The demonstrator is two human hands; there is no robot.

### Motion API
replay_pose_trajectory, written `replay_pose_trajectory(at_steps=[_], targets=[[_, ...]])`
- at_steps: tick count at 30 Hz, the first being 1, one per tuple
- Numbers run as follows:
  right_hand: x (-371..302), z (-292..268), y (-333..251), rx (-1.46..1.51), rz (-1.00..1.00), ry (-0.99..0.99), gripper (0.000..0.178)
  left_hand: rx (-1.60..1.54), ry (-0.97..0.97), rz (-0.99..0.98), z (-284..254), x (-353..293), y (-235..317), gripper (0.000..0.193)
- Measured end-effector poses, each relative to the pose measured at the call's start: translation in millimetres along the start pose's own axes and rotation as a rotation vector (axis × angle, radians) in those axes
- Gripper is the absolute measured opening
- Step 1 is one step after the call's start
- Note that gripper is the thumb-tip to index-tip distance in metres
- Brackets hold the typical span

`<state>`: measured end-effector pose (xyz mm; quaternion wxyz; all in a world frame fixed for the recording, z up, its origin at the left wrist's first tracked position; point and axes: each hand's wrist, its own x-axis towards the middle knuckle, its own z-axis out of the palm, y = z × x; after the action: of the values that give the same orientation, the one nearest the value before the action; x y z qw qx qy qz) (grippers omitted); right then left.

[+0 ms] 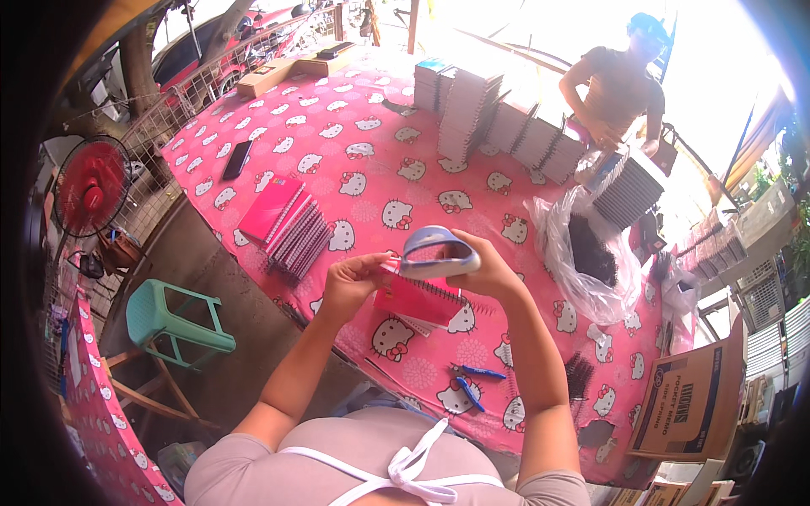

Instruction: The person threads a metal spiral through the holes of a notebook cover and pages, then trims the end of the wire with shears.

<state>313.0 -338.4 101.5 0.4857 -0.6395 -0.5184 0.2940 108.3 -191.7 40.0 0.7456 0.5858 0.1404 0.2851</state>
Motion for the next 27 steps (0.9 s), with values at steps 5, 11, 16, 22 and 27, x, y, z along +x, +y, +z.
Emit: replay_pose_trajectory(at_steps=[5,11,16,22,27], targets=[[-7.8,-8.5,14.8,0.133,0.127,0.023,0.048,-0.111,0.001,-0.064,-1.5,2.4,-1.5,0.033],[-5.8,-14.8,8.4,-0.255,0.034,0.21,0.046,-0.079,0.004,-0.012,3.6,4.5,3.5,0.028],[-66.9,-56.5,97.3,-0.933,0.657,0.661,0.04,-0.072,0.002,0.007,19.4,23.6,-9.3,0.029],[-67.2,-59.0,58.6,-0.536,0.276,0.646,0.048,0.008,-0.062,-0.091,22.7,23.3,-6.9,0.03],[-3.6,75.5,-40.7,-1.183,-0.026,0.416,0.089,-0.134,-0.041,-0.112,13.5,23.3,-17.6,0.023]])
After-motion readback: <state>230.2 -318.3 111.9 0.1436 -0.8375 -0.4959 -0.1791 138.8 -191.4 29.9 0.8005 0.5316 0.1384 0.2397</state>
